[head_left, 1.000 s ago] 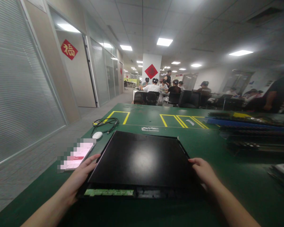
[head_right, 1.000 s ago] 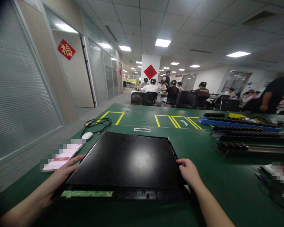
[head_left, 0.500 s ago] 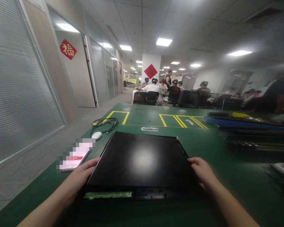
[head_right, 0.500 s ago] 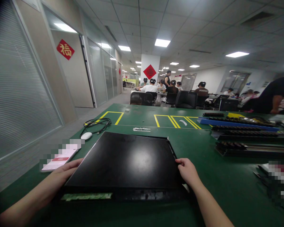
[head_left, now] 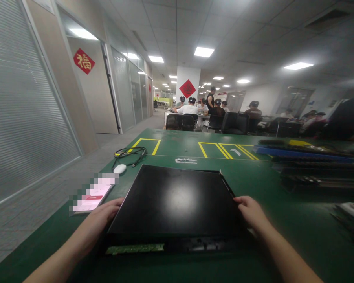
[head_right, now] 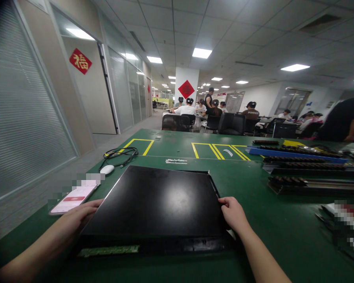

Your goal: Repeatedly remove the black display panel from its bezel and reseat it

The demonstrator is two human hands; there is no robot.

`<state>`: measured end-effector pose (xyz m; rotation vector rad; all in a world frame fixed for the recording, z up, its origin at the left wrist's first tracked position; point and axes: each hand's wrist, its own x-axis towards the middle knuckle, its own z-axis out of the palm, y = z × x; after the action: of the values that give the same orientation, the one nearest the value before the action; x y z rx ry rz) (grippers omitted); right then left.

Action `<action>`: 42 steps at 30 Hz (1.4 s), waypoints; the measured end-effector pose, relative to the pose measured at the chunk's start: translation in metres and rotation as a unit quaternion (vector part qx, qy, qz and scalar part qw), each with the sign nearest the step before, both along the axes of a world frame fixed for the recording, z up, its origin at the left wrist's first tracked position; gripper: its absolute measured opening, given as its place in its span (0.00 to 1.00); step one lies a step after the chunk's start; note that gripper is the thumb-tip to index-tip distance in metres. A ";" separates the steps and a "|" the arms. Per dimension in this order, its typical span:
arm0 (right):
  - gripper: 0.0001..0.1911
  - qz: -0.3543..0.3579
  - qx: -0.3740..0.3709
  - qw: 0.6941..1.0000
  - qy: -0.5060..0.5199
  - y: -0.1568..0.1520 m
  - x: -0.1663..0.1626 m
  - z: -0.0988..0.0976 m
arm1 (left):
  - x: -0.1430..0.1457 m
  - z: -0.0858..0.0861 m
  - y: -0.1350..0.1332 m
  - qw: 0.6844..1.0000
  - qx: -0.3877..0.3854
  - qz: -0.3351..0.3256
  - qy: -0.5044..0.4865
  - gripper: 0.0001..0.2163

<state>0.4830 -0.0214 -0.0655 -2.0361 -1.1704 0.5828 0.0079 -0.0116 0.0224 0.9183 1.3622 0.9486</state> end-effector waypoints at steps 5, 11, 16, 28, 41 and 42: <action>0.19 0.004 0.006 1.000 0.005 0.000 0.000 -0.001 | -0.006 -0.008 0.003 0.990 0.060 0.020 0.129 0.13; 0.19 0.000 0.000 1.000 -0.014 0.001 -0.003 0.004 | -0.015 -0.026 0.007 0.972 0.176 -0.056 0.148 0.27; 0.17 0.005 0.009 1.000 -0.007 0.001 -0.001 0.001 | -0.011 -0.020 0.004 0.972 0.188 -0.058 0.128 0.29; 0.27 -0.002 0.034 0.999 -0.005 -0.002 -0.008 0.014 | -0.013 -0.019 0.003 0.965 0.222 -0.081 0.117 0.28; 0.26 0.018 0.156 0.953 0.259 -0.008 -0.006 0.027 | -0.019 -0.023 0.009 0.960 0.247 -0.067 0.111 0.28; 0.27 0.027 0.183 0.936 0.300 -0.008 -0.007 0.030 | -0.020 -0.024 0.009 0.963 0.239 -0.065 0.104 0.28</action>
<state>0.4759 -0.0297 -0.0350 -1.3712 -0.8785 0.8655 -0.0121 -0.0026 -0.0012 1.4913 1.2458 1.1266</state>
